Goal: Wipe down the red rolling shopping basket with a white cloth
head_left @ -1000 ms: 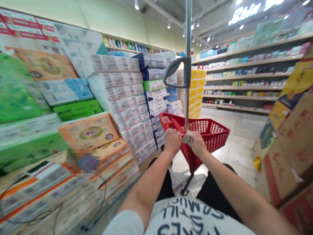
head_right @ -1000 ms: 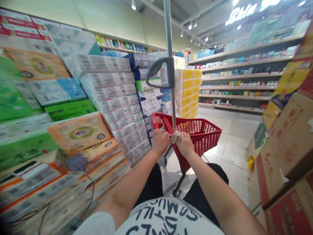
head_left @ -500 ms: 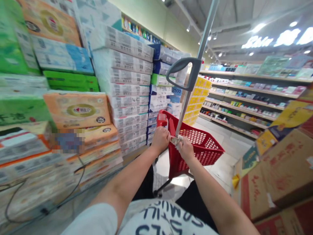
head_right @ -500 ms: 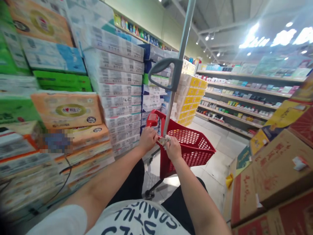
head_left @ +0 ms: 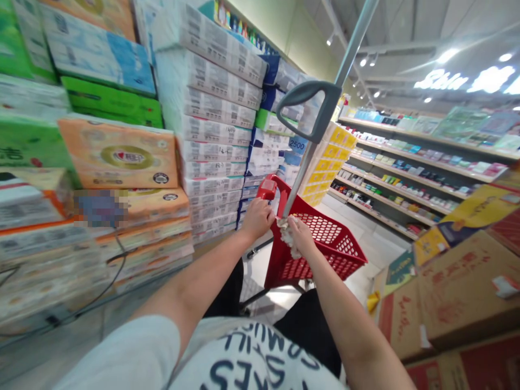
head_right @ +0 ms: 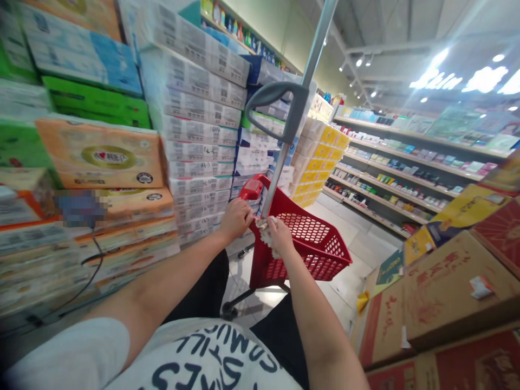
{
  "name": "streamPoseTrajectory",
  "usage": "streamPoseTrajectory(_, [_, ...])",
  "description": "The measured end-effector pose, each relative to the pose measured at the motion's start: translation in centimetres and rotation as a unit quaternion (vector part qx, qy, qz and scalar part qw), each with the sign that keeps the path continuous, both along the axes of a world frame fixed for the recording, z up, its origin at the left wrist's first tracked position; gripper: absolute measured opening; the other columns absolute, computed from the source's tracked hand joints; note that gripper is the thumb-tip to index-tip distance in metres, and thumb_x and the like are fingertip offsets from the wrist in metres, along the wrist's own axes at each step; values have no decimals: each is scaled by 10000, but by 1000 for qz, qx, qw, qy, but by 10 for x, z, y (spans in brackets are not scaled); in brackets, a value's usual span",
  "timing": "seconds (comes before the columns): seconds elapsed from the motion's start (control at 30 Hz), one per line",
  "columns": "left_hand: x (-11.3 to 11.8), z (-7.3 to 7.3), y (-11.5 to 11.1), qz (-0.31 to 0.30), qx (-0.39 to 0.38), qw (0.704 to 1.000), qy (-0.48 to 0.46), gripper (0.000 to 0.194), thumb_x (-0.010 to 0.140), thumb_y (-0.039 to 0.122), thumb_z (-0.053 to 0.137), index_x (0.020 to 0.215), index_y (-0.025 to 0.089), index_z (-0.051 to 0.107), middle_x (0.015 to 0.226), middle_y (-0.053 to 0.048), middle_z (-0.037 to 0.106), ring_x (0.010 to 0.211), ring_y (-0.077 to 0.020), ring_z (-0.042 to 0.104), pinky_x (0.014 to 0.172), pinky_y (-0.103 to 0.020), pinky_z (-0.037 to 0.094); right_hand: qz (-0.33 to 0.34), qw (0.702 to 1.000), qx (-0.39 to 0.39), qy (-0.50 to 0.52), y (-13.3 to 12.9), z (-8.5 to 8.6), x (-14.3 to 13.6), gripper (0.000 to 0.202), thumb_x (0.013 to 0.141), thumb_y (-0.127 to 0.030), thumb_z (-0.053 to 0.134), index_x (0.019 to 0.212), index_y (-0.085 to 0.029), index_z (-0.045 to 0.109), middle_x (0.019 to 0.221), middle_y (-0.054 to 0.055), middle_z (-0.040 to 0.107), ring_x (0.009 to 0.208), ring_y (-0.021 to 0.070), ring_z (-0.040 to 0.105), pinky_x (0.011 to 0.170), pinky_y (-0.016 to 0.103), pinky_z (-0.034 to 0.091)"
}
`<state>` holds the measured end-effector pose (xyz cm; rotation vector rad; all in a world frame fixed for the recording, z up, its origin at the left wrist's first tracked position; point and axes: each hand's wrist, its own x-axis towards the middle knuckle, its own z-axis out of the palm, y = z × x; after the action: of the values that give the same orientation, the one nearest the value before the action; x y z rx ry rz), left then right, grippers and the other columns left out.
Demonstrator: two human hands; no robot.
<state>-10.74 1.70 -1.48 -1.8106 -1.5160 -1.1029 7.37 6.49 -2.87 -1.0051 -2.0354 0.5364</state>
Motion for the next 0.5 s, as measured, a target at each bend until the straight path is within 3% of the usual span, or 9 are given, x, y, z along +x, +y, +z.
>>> streamPoseTrajectory(0.1, [-4, 0, 1, -5, -1, 1000, 6, 225, 886, 225, 483, 702, 190, 607, 804, -58, 551, 876, -217, 487, 897, -390, 412, -91, 992, -13, 90, 5, -4, 11, 419, 927, -512, 366, 1066, -197, 605, 979, 65, 685, 868, 203, 621, 765, 300, 457])
streamPoseTrajectory(0.23, [-5, -2, 2, -15, 5, 1000, 6, 231, 889, 215, 477, 705, 192, 615, 788, -54, 547, 873, -211, 487, 922, -394, 403, -195, 972, 69, 108, 4, 5, 17, 454, 948, -492, 303, 1100, -173, 588, 1058, 125, 654, 973, 239, 588, 846, 359, 434])
streamPoseTrajectory(0.37, [-3, -2, 0, -6, 0, 1000, -1, 235, 891, 219, 474, 705, 195, 614, 802, -57, 549, 890, -217, 489, 925, -394, 404, -128, 974, 185, 7, -9, 6, 2, 416, 979, -387, 267, 1112, -165, 593, 1142, 155, 612, 1115, 248, 516, 950, 398, 391])
streamPoseTrajectory(0.5, [-1, -2, -4, 0, -3, 1000, -2, 238, 895, 229, 469, 714, 194, 619, 822, -64, 558, 919, -229, 489, 923, -399, 399, -97, 968, 197, -124, -10, -7, -9, 416, 993, -283, 215, 1042, -172, 614, 1009, 127, 637, 985, 226, 560, 890, 367, 420])
